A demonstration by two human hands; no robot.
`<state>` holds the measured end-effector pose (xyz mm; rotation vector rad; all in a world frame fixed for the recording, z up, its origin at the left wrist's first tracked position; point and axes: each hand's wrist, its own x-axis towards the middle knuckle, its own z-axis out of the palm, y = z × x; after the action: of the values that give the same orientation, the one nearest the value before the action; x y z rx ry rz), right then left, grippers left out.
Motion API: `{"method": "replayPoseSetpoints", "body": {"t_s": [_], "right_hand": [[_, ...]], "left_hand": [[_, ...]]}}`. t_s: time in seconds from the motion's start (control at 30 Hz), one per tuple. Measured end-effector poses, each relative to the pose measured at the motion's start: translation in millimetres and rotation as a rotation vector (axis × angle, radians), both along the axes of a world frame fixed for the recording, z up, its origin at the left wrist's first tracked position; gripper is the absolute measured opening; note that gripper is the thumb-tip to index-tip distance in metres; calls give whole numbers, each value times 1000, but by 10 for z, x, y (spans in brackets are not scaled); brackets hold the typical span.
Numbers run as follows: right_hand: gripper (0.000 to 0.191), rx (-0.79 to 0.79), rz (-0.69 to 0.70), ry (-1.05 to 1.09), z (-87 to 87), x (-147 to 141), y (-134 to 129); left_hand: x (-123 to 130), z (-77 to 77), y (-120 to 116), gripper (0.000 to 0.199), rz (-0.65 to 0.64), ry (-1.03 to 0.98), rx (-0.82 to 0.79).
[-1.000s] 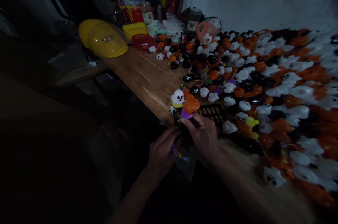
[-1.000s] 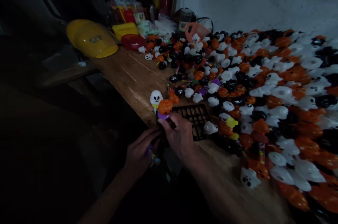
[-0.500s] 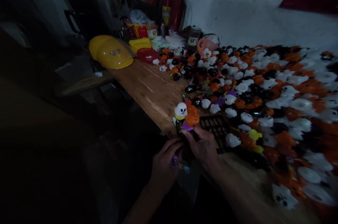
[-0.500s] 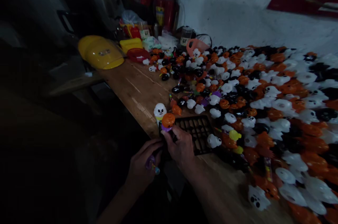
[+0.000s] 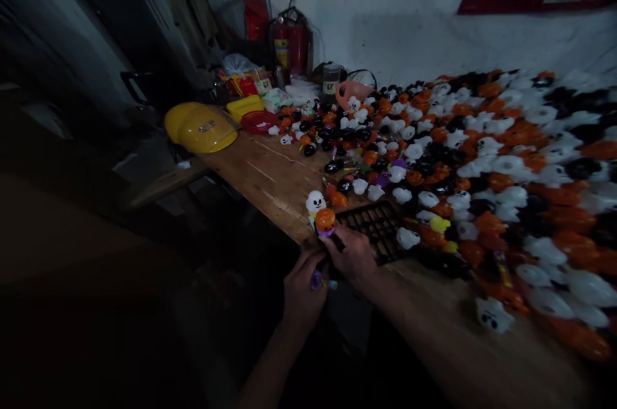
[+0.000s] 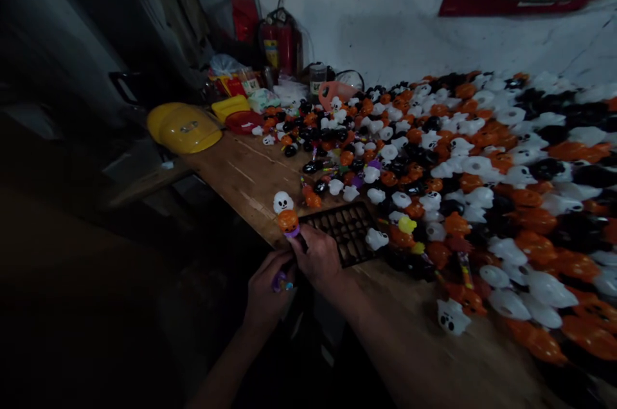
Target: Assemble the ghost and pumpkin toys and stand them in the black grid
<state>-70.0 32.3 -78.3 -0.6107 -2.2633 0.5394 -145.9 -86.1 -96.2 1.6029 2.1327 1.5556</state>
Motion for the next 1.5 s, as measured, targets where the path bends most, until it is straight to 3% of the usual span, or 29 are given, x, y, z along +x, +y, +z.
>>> {"method": "replayPoseSetpoints", "body": {"t_s": [0.27, 0.6, 0.73, 0.93, 1.03, 1.13, 1.3, 1.37, 1.5], "right_hand": [[17, -11, 12, -49, -60, -15, 19], [7, -90, 119, -44, 88, 8, 125], [12, -85, 159, 34, 65, 3, 125], [18, -27, 169, -9, 38, -17, 102], [14, -90, 176, -15, 61, -21, 131], [8, -101, 200, 0, 102, 17, 172], [21, 65, 43, 65, 262, 273, -48], [31, 158, 135, -1, 364, 394, -259], [49, 364, 570, -267, 467, 487, -609]], "left_hand": [[-5, -61, 53, 22, 26, -23, 41], [47, -76, 99, 21, 69, -128, 119], [74, -68, 99, 16, 78, -210, 103], [60, 9, 138, 8, 84, -417, 70], [64, 94, 41, 9, 78, -560, 34], [64, 179, -178, 24, 54, -745, -25], [-49, 367, -583, 34, -56, -1103, -106], [-99, 449, -703, 34, -159, -1241, -213], [-72, 511, -822, 24, -369, -1412, -493]]}}
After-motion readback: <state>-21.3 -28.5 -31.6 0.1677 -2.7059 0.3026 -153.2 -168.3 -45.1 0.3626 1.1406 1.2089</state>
